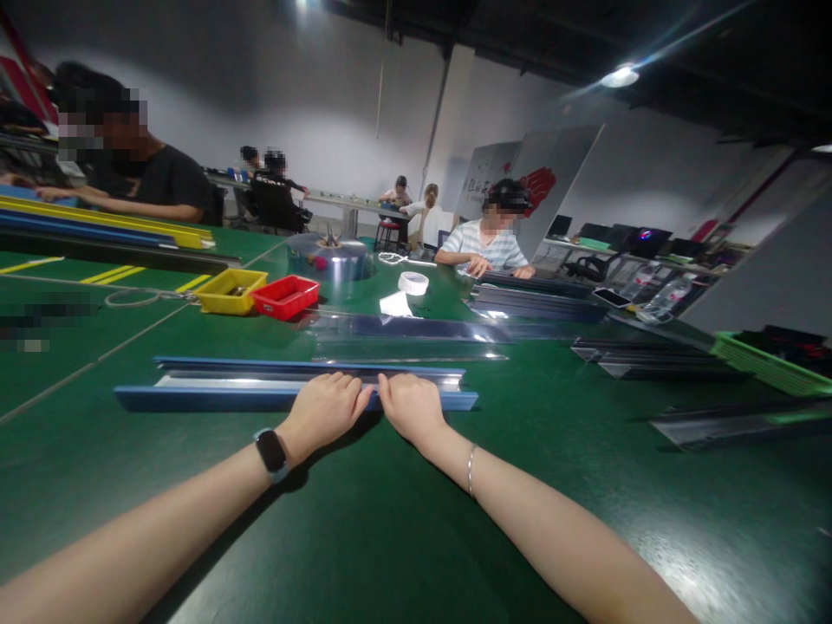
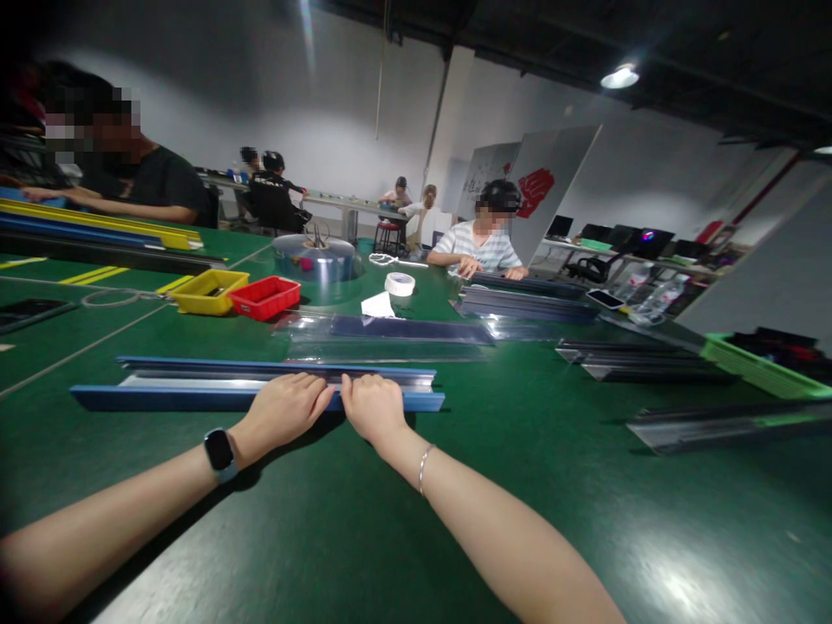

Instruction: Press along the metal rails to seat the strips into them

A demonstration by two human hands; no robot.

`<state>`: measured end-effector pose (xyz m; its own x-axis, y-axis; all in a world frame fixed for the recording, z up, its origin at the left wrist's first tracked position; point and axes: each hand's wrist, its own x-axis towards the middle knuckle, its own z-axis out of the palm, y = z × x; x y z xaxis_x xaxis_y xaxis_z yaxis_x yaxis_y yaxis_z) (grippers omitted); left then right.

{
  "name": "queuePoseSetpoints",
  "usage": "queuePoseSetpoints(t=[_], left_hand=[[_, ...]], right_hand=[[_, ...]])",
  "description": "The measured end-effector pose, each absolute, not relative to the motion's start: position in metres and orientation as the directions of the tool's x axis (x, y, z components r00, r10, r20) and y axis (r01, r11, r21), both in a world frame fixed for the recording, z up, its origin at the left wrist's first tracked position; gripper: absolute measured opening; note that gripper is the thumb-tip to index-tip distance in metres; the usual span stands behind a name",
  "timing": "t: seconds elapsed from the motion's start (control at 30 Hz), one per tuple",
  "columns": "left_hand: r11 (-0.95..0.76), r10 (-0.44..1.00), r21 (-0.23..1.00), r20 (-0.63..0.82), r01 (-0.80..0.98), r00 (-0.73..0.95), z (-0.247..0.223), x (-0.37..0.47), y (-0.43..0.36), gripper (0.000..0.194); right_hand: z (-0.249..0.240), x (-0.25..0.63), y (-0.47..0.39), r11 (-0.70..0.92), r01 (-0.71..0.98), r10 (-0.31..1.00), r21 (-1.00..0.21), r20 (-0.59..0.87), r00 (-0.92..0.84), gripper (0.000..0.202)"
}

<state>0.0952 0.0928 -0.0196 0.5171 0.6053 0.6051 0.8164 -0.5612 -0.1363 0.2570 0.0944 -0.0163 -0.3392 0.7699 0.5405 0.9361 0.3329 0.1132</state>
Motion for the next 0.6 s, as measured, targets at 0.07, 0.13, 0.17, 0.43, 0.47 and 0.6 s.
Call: queuePoseSetpoints(t=[0.07, 0.13, 0.17, 0.43, 0.47, 0.6], left_hand=[[-0.562, 0.605, -0.136, 0.605, 0.816, 0.518, -0.0195, 0.0951, 0.0927, 0.035], [-0.556, 0.61, -0.143, 0.6, 0.819, 0.518, -0.0193, 0.0952, 0.0925, 0.035], [-0.552, 0.612, -0.148, 0.596, 0.82, 0.52, -0.0192, 0.0954, 0.0923, 0.035], [-0.513, 0.638, -0.167, 0.582, 0.842, 0.504, -0.0178, 0.0969, 0.0946, 0.04], [-0.503, 0.64, -0.174, 0.583, 0.846, 0.5, -0.0178, 0.0963, 0.0951, 0.042], [-0.487, 0.627, -0.204, 0.594, 0.849, 0.503, -0.0185, 0.0919, 0.0953, 0.043]], right_hand=[[-0.0167, 0.2567, 0.0942, 0.322, 0.939, 0.775, 0.117, 0.538, -0.333, 0.046], [-0.0175, 0.2568, 0.0949, 0.32, 0.94, 0.782, 0.115, 0.529, -0.331, 0.046], [-0.0179, 0.2569, 0.0954, 0.323, 0.94, 0.783, 0.112, 0.526, -0.332, 0.046], [-0.0183, 0.2612, 0.097, 0.357, 0.928, 0.762, 0.108, 0.54, -0.356, 0.046], [-0.0181, 0.2618, 0.0966, 0.358, 0.928, 0.762, 0.105, 0.541, -0.355, 0.046], [-0.0173, 0.2623, 0.0947, 0.378, 0.921, 0.757, 0.093, 0.541, -0.365, 0.046]])
